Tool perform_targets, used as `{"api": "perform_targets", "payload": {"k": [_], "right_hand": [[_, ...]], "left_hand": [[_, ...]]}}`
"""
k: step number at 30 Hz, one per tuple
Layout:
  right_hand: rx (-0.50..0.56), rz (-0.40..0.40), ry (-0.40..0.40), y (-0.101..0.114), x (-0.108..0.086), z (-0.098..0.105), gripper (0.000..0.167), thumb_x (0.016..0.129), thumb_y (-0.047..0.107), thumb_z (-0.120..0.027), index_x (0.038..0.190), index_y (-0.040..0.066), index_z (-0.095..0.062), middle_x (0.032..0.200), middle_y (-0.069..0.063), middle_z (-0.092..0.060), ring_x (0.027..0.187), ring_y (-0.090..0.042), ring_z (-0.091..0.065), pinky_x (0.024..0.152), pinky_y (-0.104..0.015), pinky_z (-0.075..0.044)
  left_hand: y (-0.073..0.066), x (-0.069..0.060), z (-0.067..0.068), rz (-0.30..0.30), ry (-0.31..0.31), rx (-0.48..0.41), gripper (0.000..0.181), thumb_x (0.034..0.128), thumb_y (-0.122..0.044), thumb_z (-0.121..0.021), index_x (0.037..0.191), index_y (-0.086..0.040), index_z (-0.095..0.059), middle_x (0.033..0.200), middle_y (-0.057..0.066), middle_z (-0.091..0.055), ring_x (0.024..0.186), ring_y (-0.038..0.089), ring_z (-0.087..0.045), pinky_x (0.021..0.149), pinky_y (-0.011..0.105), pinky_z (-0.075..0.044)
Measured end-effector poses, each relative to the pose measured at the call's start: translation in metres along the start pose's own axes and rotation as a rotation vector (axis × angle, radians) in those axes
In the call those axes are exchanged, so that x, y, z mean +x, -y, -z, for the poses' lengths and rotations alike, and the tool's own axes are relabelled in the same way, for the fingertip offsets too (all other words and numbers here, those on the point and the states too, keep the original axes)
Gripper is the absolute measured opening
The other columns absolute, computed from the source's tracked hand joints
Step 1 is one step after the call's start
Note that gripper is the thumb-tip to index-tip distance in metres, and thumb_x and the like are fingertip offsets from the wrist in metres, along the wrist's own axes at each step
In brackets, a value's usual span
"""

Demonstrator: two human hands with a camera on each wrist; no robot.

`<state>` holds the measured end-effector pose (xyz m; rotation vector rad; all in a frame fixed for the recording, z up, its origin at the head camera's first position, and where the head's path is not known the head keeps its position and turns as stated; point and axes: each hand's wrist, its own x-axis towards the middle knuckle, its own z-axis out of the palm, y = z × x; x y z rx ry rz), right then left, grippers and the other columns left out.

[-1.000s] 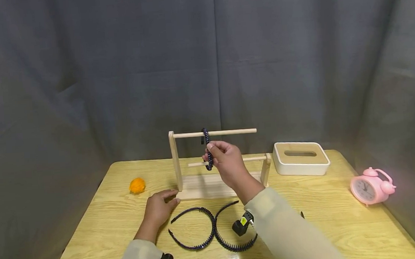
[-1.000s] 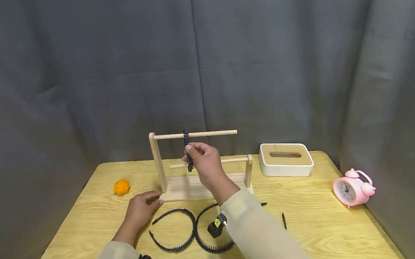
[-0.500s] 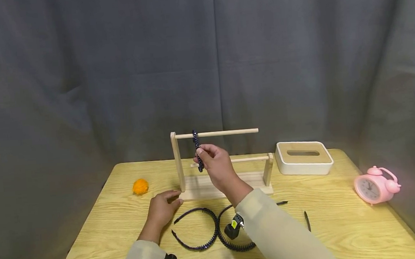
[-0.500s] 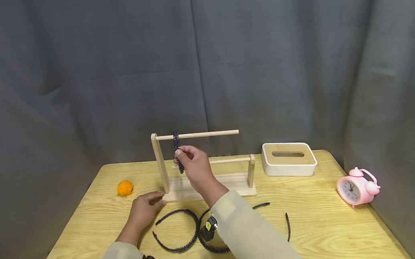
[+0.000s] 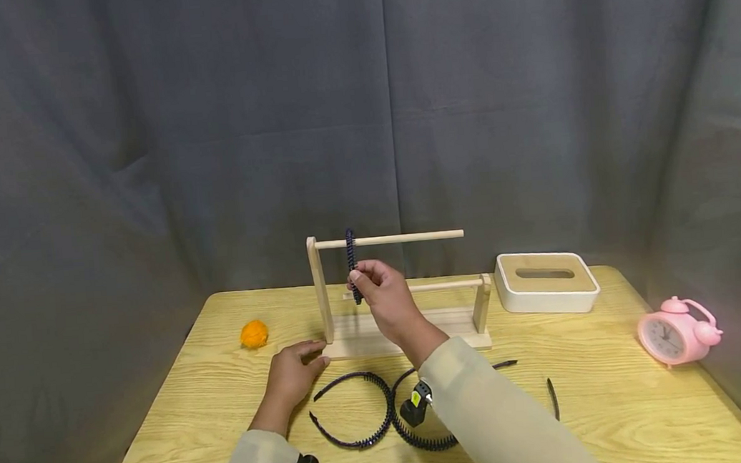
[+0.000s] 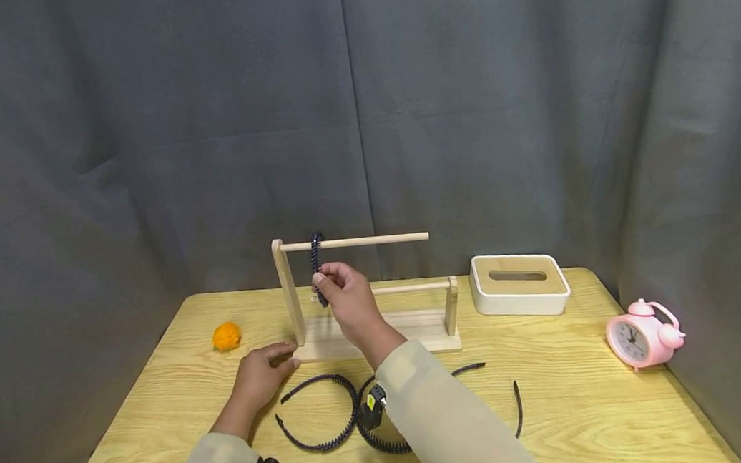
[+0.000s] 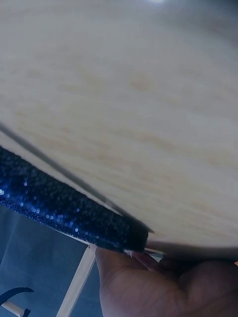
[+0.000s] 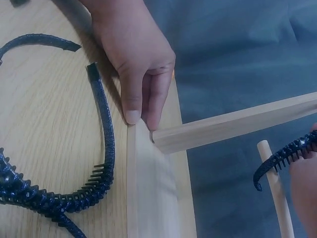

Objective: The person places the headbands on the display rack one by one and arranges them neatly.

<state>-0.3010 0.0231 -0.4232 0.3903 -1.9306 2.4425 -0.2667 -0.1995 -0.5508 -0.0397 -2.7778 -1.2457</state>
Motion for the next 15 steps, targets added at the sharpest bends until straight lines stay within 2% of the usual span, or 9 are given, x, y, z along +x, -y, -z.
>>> {"api": "perform_targets", "payload": {"k": [8,15], "right_hand": [[-0.042,0.0,0.004,0.0033,-0.0009,0.0008,0.022,0.112,0.012,-0.063,0.124,-0.006,-0.066,0.105,-0.005,-0.071,0.101,-0.018,-0.069,0.088,-0.024,-0.058],[-0.109,-0.016,-0.025,0.0065,-0.0025,0.0075,0.028,0.109,0.018,-0.07,0.132,0.002,-0.072,0.119,-0.01,-0.075,0.106,-0.015,-0.068,0.097,-0.032,-0.059]], "left_hand": [[-0.0002,0.0,-0.0019,-0.005,0.0,-0.019,0.033,0.101,-0.017,-0.081,0.134,-0.015,-0.081,0.145,0.017,-0.071,0.134,0.041,-0.068,0.112,0.059,-0.057],[0.0005,0.0006,0.0003,-0.004,0.011,-0.018,0.033,0.1012,-0.019,-0.081,0.134,-0.016,-0.08,0.147,0.017,-0.07,0.137,0.042,-0.066,0.114,0.06,-0.056]]}}
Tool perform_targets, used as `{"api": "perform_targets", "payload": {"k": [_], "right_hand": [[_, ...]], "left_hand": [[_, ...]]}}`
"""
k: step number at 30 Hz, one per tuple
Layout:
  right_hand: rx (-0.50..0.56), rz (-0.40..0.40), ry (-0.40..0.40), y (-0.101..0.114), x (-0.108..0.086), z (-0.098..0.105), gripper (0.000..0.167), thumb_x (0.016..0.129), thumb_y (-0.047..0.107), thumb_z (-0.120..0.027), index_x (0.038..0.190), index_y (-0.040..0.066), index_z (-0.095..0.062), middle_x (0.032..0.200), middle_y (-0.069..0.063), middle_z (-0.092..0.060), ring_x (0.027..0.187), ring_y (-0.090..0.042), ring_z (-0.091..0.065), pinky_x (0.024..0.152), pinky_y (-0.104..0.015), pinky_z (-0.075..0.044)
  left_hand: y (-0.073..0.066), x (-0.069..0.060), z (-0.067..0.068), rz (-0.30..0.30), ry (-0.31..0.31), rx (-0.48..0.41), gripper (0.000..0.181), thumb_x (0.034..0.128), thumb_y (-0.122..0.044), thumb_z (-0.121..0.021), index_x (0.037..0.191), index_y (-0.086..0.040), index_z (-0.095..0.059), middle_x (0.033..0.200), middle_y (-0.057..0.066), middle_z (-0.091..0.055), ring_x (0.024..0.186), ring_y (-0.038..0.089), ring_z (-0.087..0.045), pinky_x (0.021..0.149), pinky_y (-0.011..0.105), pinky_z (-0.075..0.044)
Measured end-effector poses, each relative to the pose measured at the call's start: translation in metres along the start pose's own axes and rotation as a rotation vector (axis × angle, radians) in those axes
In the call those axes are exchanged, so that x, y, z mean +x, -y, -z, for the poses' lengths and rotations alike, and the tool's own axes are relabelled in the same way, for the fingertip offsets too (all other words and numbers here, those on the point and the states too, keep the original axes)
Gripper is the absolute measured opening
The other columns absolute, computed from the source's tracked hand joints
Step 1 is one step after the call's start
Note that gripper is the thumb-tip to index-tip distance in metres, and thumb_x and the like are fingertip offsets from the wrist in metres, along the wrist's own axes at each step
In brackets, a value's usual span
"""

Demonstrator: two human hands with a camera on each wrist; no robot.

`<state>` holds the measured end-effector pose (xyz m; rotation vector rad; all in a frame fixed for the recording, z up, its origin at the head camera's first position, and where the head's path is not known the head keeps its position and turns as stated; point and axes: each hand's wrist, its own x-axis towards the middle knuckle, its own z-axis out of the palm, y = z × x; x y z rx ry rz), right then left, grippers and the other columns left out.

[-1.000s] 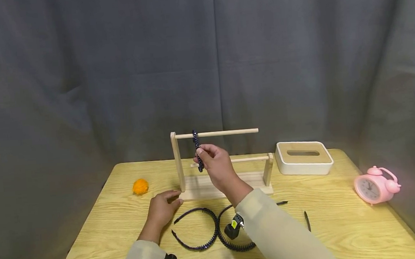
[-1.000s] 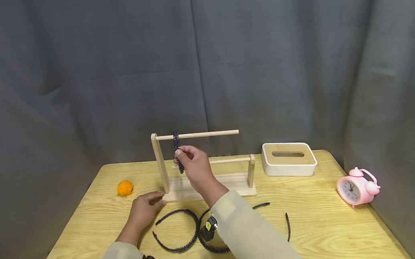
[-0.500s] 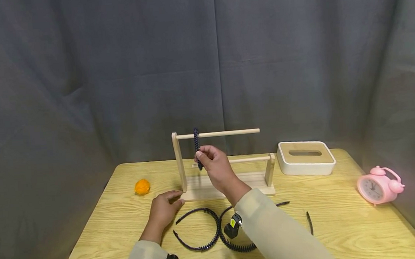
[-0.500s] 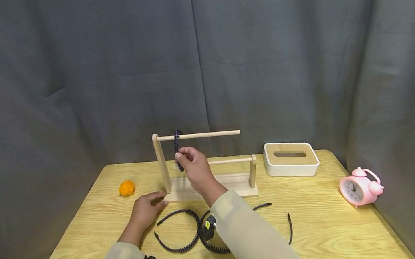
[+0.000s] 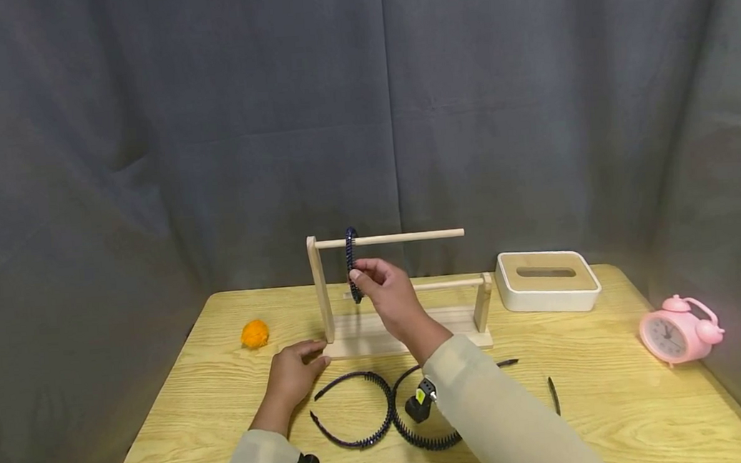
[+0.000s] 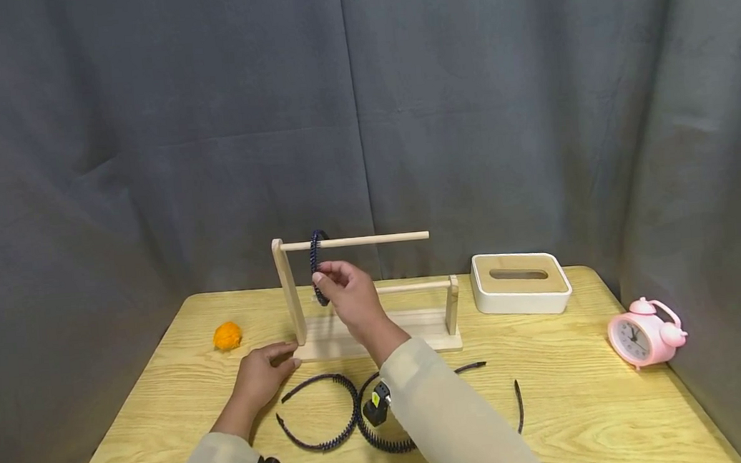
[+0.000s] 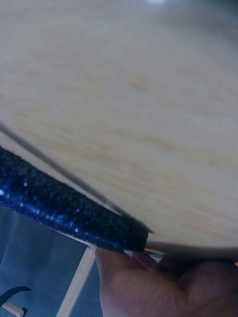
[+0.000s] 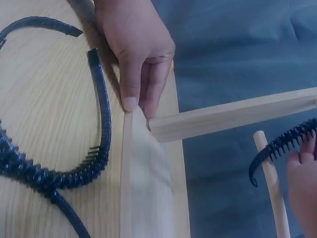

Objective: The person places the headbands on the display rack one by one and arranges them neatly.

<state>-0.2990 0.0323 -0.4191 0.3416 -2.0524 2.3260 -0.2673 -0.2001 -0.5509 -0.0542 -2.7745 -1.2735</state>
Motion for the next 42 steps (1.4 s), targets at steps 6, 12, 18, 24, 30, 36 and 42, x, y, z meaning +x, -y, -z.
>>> {"api": "perform_targets", "payload": {"k": [6,12,18,24,30,36,42], "right_hand": [[-0.167,0.042,-0.001,0.008,-0.018,0.035,0.036,0.108,0.03,-0.073,0.139,0.011,-0.072,0.135,-0.012,-0.075,0.122,-0.02,-0.069,0.108,-0.038,-0.059],[-0.471,0.107,0.045,0.012,-0.063,0.108,0.034,0.108,0.03,-0.072,0.135,0.01,-0.073,0.125,-0.009,-0.079,0.117,-0.024,-0.074,0.108,-0.043,-0.06],[-0.713,0.056,0.075,-0.007,-0.121,0.178,0.025,0.106,0.03,-0.075,0.124,0.013,-0.077,0.113,0.002,-0.079,0.108,-0.017,-0.075,0.096,-0.034,-0.063],[-0.894,-0.059,0.197,-0.021,-0.18,0.219,0.027,0.101,0.035,-0.08,0.118,0.013,-0.078,0.115,0.004,-0.078,0.108,-0.016,-0.073,0.092,-0.035,-0.065],[-1.06,0.019,0.318,-0.026,-0.205,0.221,0.033,0.095,0.046,-0.086,0.113,0.02,-0.078,0.113,0.012,-0.075,0.107,-0.01,-0.072,0.092,-0.034,-0.064],[-1.064,0.044,0.42,-0.029,-0.206,0.207,0.029,0.093,0.046,-0.088,0.106,0.023,-0.076,0.093,0.016,-0.064,0.085,0.001,-0.054,0.071,-0.022,-0.05],[-1.074,0.031,0.466,-0.033,-0.206,0.204,0.027,0.091,0.042,-0.089,0.106,0.024,-0.076,0.088,0.019,-0.058,0.079,0.002,-0.047,0.066,-0.021,-0.043]], "left_hand": [[-0.001,0.002,-0.002,0.001,0.011,-0.006,0.034,0.1013,-0.021,-0.081,0.136,-0.018,-0.08,0.149,0.017,-0.069,0.136,0.041,-0.067,0.113,0.06,-0.056],[-0.004,0.003,-0.004,-0.002,0.013,0.0,0.034,0.1012,-0.02,-0.081,0.135,-0.02,-0.08,0.149,0.017,-0.069,0.135,0.041,-0.068,0.112,0.059,-0.057],[-0.005,0.001,-0.005,0.009,0.005,0.002,0.035,0.1004,-0.02,-0.082,0.135,-0.018,-0.08,0.148,0.016,-0.069,0.134,0.04,-0.068,0.111,0.058,-0.058],[-0.005,0.001,-0.006,0.007,0.031,-0.002,0.036,0.102,-0.02,-0.08,0.137,-0.018,-0.079,0.15,0.016,-0.068,0.136,0.041,-0.067,0.112,0.058,-0.058],[-0.007,0.002,0.0,0.025,0.018,0.0,0.037,0.1022,-0.02,-0.08,0.139,-0.018,-0.078,0.151,0.015,-0.068,0.138,0.042,-0.065,0.113,0.059,-0.056],[-0.006,0.002,0.0,0.022,0.022,-0.015,0.037,0.1024,-0.02,-0.08,0.139,-0.017,-0.078,0.147,0.014,-0.071,0.137,0.041,-0.066,0.113,0.058,-0.056],[-0.005,0.001,-0.004,0.028,0.03,-0.032,0.036,0.1023,-0.02,-0.08,0.138,-0.018,-0.078,0.148,0.014,-0.07,0.138,0.04,-0.066,0.114,0.058,-0.056]]}}
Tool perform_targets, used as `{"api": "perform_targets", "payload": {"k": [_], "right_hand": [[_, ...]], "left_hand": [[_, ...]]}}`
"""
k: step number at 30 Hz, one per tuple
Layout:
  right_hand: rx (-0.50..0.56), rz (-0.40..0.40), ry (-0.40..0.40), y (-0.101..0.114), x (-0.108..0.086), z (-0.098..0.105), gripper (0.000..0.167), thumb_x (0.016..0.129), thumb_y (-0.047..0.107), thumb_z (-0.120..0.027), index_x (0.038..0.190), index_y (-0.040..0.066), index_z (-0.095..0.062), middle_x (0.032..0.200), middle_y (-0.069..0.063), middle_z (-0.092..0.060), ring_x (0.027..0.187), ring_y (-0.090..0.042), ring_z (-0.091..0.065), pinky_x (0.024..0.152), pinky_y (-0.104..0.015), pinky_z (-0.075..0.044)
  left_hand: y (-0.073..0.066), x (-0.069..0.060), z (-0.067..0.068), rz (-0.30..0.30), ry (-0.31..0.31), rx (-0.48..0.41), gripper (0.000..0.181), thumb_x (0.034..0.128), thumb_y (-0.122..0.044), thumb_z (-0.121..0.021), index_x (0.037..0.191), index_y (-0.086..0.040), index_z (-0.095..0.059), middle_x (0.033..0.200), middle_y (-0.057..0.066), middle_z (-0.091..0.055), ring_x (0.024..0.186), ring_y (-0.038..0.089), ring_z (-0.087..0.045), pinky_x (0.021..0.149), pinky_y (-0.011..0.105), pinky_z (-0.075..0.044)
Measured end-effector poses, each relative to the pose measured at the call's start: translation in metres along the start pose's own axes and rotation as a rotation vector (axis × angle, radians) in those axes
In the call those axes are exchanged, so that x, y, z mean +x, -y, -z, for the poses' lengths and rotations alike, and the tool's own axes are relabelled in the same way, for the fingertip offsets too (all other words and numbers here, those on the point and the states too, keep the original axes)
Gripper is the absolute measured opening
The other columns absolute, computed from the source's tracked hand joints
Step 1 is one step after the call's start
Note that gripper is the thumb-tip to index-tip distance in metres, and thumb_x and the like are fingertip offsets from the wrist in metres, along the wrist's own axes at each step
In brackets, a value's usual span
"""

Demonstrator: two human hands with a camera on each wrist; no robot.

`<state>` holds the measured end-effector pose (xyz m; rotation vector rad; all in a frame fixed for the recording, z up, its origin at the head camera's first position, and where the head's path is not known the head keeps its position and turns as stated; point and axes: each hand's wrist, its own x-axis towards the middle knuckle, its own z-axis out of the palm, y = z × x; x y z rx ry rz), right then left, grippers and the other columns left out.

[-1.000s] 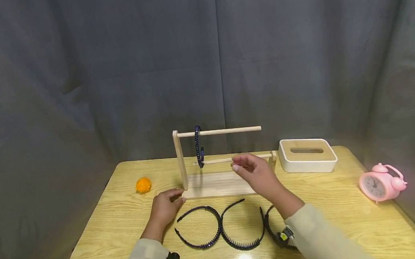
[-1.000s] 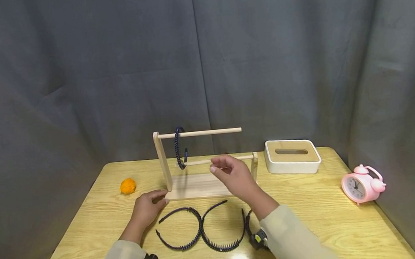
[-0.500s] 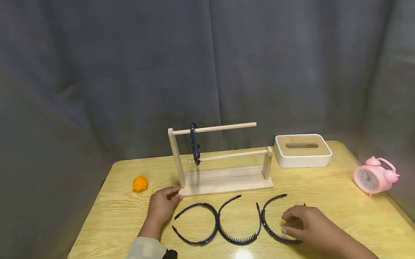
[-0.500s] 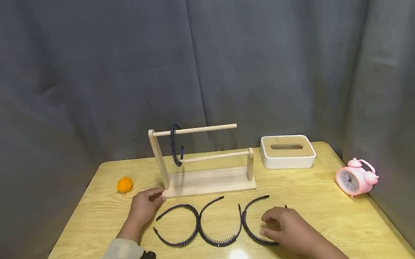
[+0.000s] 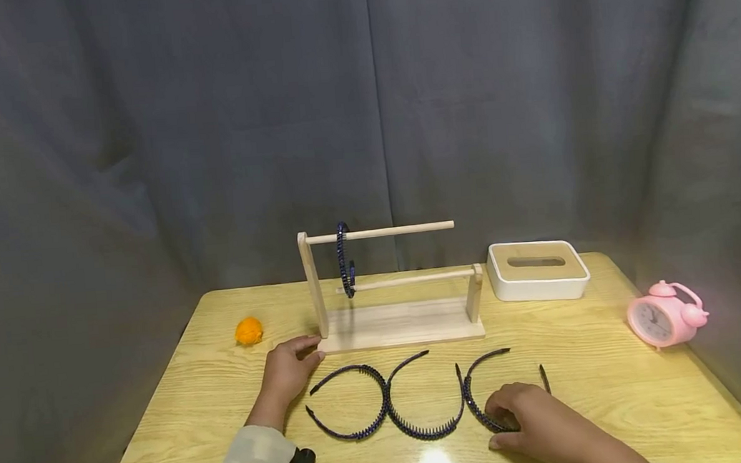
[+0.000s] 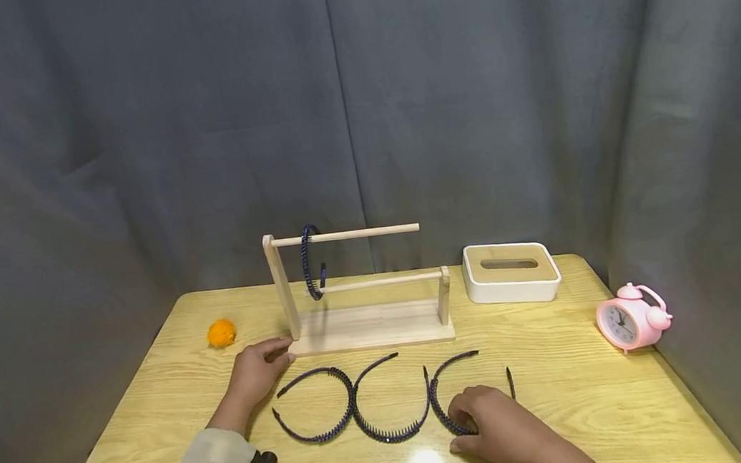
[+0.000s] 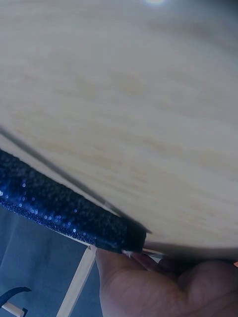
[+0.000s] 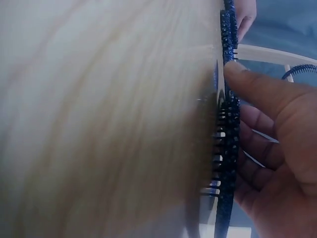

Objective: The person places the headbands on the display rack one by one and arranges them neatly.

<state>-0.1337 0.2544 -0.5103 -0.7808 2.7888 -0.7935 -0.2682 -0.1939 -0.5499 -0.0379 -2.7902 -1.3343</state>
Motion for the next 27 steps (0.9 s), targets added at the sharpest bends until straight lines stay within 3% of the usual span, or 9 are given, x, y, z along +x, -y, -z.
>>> {"api": "perform_targets", "payload": {"k": [6,13,20,23,27], "right_hand": [[-0.011,0.014,0.011,-0.001,0.003,-0.003,0.02,0.093,0.038,-0.088,0.096,0.026,-0.073,0.08,0.02,-0.054,0.073,0.004,-0.045,0.063,-0.02,-0.041],[-0.033,-0.015,0.008,-0.001,0.003,-0.003,0.011,0.095,0.026,-0.087,0.095,0.021,-0.076,0.079,0.022,-0.058,0.068,0.005,-0.048,0.059,-0.019,-0.046],[-0.184,-0.056,-0.173,0.005,-0.005,0.007,0.012,0.096,0.018,-0.083,0.092,0.023,-0.073,0.084,0.019,-0.06,0.073,0.005,-0.048,0.062,-0.022,-0.048],[-0.167,-0.137,-0.26,0.007,-0.007,0.018,0.011,0.098,0.014,-0.082,0.095,0.02,-0.074,0.087,0.016,-0.063,0.077,0.005,-0.054,0.066,-0.022,-0.053],[-0.063,-0.272,-0.344,0.004,-0.011,0.037,0.007,0.101,0.018,-0.08,0.104,0.013,-0.076,0.09,0.01,-0.069,0.079,-0.002,-0.06,0.066,-0.023,-0.054]], "left_hand": [[0.0,0.0,0.0,0.003,-0.004,0.019,0.036,0.1023,-0.02,-0.08,0.138,-0.02,-0.079,0.15,0.013,-0.069,0.14,0.04,-0.064,0.115,0.059,-0.055],[-0.002,0.0,0.0,0.005,0.0,0.024,0.036,0.1028,-0.02,-0.079,0.139,-0.019,-0.078,0.152,0.014,-0.067,0.141,0.041,-0.063,0.115,0.059,-0.055],[-0.003,-0.002,0.0,0.003,-0.002,0.025,0.036,0.1025,-0.02,-0.079,0.138,-0.018,-0.078,0.152,0.015,-0.067,0.14,0.042,-0.064,0.114,0.059,-0.055],[-0.003,-0.002,0.0,0.0,-0.002,0.029,0.036,0.1025,-0.02,-0.079,0.138,-0.018,-0.078,0.152,0.015,-0.067,0.14,0.043,-0.064,0.114,0.06,-0.055],[-0.004,-0.001,0.001,-0.01,0.0,0.029,0.036,0.1025,-0.02,-0.079,0.139,-0.017,-0.078,0.151,0.015,-0.068,0.139,0.042,-0.065,0.114,0.059,-0.056]]}}
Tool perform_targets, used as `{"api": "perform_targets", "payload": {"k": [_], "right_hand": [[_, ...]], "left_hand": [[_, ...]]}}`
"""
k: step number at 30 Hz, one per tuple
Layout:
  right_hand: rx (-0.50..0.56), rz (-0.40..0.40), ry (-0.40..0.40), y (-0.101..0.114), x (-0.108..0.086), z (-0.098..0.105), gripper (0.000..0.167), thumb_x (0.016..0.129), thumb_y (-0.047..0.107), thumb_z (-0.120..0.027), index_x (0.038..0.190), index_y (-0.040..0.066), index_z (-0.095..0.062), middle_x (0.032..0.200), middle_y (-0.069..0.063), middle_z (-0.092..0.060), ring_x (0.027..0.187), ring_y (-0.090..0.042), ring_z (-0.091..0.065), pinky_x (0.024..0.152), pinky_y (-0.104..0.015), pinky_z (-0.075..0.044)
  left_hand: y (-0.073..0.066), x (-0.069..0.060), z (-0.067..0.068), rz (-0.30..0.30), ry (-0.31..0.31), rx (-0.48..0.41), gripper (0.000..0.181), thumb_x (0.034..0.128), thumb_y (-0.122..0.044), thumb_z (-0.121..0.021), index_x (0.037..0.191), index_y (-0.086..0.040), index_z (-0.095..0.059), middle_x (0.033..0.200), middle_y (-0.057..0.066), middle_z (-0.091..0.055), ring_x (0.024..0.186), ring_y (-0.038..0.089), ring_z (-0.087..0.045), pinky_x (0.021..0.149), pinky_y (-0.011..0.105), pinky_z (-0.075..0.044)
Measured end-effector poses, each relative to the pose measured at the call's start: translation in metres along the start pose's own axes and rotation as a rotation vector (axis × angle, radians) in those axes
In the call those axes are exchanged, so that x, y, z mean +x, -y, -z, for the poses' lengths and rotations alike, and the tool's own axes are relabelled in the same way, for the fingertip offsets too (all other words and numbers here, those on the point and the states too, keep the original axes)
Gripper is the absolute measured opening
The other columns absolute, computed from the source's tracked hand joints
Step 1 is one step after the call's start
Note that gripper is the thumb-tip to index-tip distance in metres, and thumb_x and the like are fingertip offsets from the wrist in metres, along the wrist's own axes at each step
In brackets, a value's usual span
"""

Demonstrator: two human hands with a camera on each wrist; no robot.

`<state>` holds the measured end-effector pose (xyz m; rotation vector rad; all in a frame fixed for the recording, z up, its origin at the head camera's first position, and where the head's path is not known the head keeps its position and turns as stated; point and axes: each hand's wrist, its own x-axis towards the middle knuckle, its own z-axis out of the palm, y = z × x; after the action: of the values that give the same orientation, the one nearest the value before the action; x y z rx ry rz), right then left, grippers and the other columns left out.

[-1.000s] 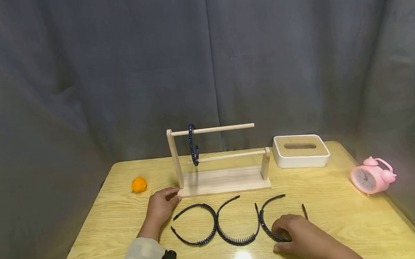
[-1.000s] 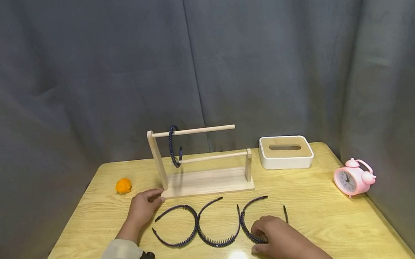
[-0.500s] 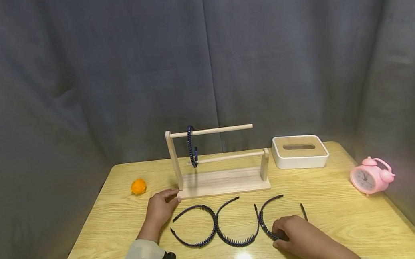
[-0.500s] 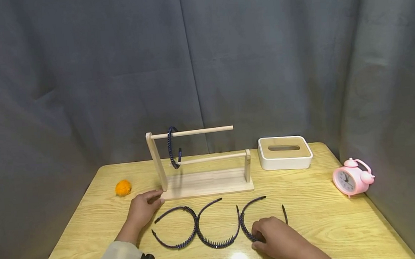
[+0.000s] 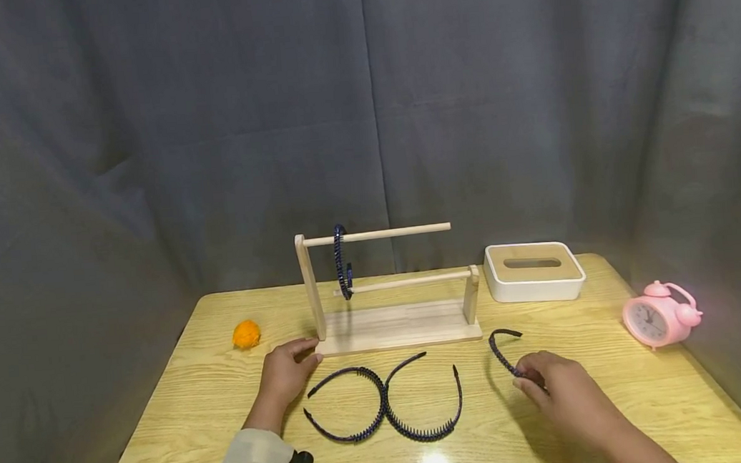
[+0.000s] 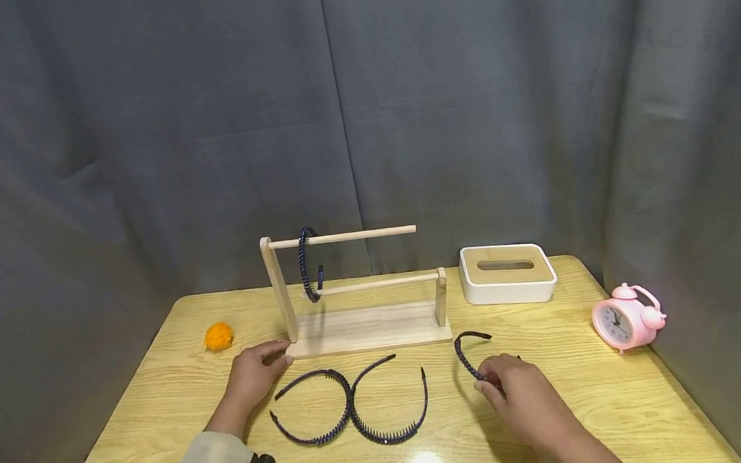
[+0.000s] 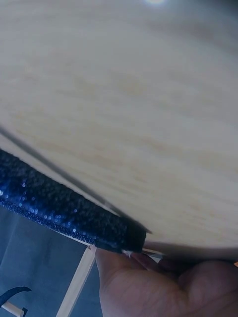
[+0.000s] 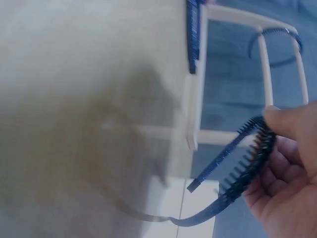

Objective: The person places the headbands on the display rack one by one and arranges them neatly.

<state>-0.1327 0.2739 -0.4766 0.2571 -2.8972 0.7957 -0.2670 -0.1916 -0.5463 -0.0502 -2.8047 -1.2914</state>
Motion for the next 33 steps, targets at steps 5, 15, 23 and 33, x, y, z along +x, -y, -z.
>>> {"api": "perform_targets", "payload": {"k": [5,15,23,33], "right_hand": [[0.212,-0.208,-0.078,-0.015,0.005,0.024,0.031,0.106,0.034,-0.075,0.119,0.006,-0.079,0.098,-0.002,-0.077,0.086,-0.009,-0.066,0.067,-0.022,-0.054],[0.477,-0.376,-0.168,-0.04,0.008,0.047,0.049,0.111,0.049,-0.063,0.129,0.005,-0.073,0.103,0.015,-0.073,0.096,0.003,-0.06,0.079,-0.016,-0.05],[0.889,-0.264,-0.348,-0.009,0.03,0.07,0.009,0.111,0.027,-0.068,0.107,0.025,-0.076,0.091,0.017,-0.068,0.089,0.0,-0.056,0.072,-0.012,-0.049],[1.234,-0.012,-0.395,0.049,0.065,0.09,0.017,0.111,0.01,-0.064,0.102,0.015,-0.078,0.095,0.005,-0.067,0.091,-0.007,-0.062,0.083,-0.015,-0.056]], "left_hand": [[-0.002,0.002,0.0,-0.013,-0.001,0.0,0.036,0.1023,-0.02,-0.08,0.138,-0.017,-0.078,0.15,0.015,-0.069,0.138,0.041,-0.066,0.114,0.058,-0.056],[-0.004,0.003,0.001,-0.01,0.01,-0.001,0.036,0.1031,-0.021,-0.079,0.139,-0.019,-0.078,0.152,0.015,-0.067,0.139,0.042,-0.065,0.113,0.059,-0.057],[-0.003,0.001,0.002,0.003,0.0,-0.002,0.037,0.1027,-0.02,-0.079,0.139,-0.018,-0.078,0.152,0.015,-0.067,0.139,0.041,-0.065,0.114,0.059,-0.056],[0.0,-0.001,0.001,0.0,-0.001,0.009,0.037,0.1026,-0.019,-0.079,0.139,-0.017,-0.078,0.151,0.016,-0.067,0.139,0.043,-0.064,0.114,0.06,-0.055]]}}
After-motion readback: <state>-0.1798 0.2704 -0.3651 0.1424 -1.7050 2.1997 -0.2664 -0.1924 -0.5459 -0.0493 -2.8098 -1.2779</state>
